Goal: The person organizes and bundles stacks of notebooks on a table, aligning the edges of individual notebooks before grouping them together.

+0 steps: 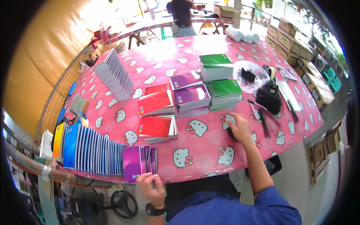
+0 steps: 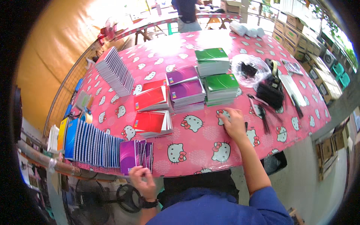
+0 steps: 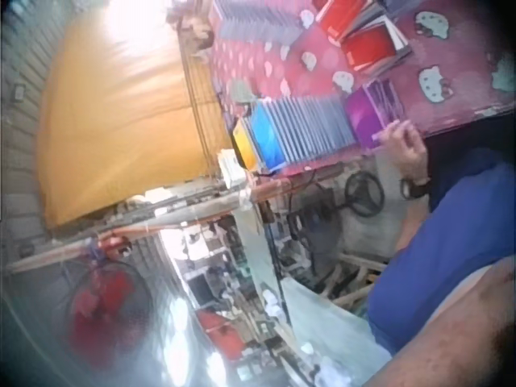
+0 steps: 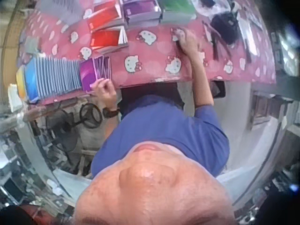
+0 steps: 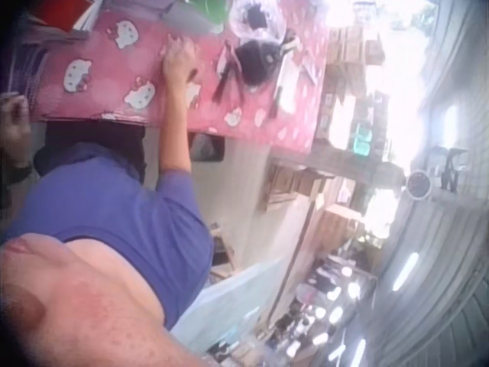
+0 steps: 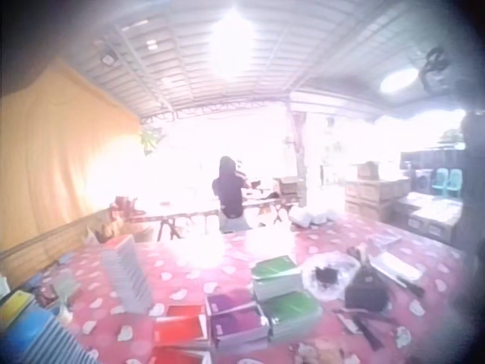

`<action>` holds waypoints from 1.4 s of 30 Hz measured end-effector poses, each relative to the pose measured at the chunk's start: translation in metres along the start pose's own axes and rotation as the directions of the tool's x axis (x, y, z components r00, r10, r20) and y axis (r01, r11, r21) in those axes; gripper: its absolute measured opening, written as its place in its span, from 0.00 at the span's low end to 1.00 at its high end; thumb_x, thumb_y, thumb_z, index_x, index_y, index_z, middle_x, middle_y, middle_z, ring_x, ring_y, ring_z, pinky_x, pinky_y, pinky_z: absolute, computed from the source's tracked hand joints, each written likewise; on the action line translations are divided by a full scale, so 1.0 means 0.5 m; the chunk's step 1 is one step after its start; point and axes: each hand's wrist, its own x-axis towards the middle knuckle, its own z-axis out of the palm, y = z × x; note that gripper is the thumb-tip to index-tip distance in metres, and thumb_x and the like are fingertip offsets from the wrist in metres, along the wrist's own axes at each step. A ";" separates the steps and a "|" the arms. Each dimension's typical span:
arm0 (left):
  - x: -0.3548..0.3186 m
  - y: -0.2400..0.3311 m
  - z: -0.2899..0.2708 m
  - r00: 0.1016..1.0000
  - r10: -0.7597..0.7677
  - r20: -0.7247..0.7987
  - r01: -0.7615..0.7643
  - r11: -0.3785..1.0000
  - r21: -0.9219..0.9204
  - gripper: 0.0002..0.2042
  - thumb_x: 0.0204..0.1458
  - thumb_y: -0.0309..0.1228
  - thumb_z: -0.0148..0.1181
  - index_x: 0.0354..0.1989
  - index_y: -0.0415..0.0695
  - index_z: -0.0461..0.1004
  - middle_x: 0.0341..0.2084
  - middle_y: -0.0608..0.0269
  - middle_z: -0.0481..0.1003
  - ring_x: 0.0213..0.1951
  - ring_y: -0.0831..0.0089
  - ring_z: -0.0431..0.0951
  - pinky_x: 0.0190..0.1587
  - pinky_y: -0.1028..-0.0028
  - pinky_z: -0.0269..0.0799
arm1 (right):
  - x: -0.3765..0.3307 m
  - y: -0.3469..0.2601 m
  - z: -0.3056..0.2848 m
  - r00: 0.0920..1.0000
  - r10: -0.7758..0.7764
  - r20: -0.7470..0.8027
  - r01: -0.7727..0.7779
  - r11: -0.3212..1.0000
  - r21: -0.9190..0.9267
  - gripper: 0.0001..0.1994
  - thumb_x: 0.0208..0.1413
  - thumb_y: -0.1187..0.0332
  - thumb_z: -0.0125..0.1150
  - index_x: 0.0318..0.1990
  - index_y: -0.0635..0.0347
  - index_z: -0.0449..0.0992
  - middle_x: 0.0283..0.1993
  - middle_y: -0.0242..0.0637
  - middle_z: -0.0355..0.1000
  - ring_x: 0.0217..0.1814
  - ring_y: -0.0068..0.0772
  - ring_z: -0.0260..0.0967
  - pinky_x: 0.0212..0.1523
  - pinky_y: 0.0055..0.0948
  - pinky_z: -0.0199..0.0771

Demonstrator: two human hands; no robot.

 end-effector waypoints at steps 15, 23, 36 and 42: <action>-0.068 -0.005 0.137 0.920 -0.118 0.373 0.250 0.910 -0.330 0.05 0.44 0.18 0.58 0.30 0.39 0.72 0.29 0.58 0.72 0.32 0.65 0.72 0.36 0.71 0.67 | 0.110 -0.005 0.209 0.888 0.389 0.245 -0.456 0.813 0.363 0.36 0.53 0.39 0.49 0.44 0.75 0.73 0.41 0.54 0.74 0.48 0.47 0.69 0.48 0.38 0.65; -0.071 -0.014 0.152 0.951 0.016 0.310 0.099 0.930 -0.353 0.06 0.41 0.20 0.59 0.29 0.39 0.72 0.28 0.55 0.72 0.31 0.60 0.73 0.34 0.68 0.69 | 0.166 -0.029 0.174 0.554 0.533 0.640 -0.820 0.217 0.530 0.28 0.44 0.33 0.55 0.25 0.51 0.71 0.24 0.30 0.63 0.21 0.21 0.47 0.25 0.22 0.45; -0.066 -0.004 0.150 0.944 0.029 0.328 0.104 0.919 -0.380 0.06 0.41 0.21 0.60 0.28 0.39 0.72 0.27 0.55 0.72 0.31 0.60 0.73 0.35 0.67 0.69 | 0.166 -0.039 0.159 0.606 0.454 0.653 -0.777 0.164 0.608 0.53 0.28 0.26 0.59 0.49 0.71 0.63 0.30 0.32 0.62 0.29 0.24 0.54 0.36 0.28 0.55; -0.068 -0.011 0.145 0.948 0.027 0.318 0.092 0.930 -0.355 0.06 0.40 0.21 0.60 0.28 0.39 0.72 0.27 0.54 0.72 0.31 0.59 0.73 0.35 0.67 0.69 | 0.147 -0.064 0.181 0.669 0.490 0.559 -0.642 0.001 0.767 0.45 0.34 0.34 0.64 0.48 0.69 0.66 0.35 0.37 0.65 0.41 0.34 0.61 0.52 0.38 0.60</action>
